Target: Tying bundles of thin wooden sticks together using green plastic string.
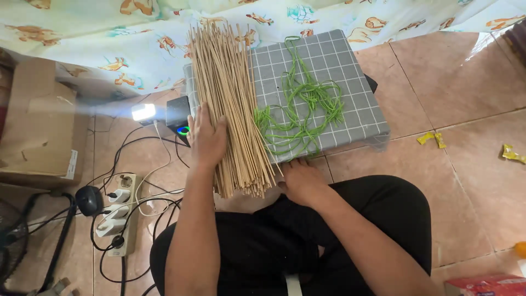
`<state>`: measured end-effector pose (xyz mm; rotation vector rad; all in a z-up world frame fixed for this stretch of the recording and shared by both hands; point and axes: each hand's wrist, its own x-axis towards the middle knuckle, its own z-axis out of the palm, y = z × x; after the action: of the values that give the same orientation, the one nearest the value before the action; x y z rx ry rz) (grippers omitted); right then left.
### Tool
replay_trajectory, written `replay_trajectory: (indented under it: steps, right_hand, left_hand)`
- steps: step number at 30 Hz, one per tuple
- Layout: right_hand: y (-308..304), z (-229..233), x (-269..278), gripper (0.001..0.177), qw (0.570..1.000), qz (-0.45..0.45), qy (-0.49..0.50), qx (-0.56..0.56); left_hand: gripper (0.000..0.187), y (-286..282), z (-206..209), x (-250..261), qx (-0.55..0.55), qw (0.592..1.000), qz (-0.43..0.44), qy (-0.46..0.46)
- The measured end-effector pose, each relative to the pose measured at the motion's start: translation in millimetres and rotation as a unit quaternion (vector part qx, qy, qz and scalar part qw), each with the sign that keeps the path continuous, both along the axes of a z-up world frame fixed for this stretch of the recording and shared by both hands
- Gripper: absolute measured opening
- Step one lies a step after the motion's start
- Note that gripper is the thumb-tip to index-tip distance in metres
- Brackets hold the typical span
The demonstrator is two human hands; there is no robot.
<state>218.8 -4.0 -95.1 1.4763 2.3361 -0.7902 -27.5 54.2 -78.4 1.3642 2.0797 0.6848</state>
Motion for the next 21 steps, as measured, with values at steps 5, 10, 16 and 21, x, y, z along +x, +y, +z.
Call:
replay_trajectory:
  steps: [5,10,16,21]
  right_hand:
    - [0,4,6,0.02,0.995,0.06,-0.064,0.035]
    - [3,65,-4,0.023,0.995,0.047,-0.079,0.026]
    - [2,45,13,0.026,0.999,0.022,-0.047,0.011]
    - [5,68,28,0.025,0.998,-0.02,-0.051,0.009]
  left_hand:
    - [0.069,3,-5,3,-0.014,0.993,-0.059,0.098]
    - [0.069,4,9,20,-0.023,0.993,-0.068,0.096]
    - [0.069,4,15,27,-0.025,0.995,-0.066,0.066]
    - [0.069,1,17,13,-0.006,0.999,-0.038,0.034]
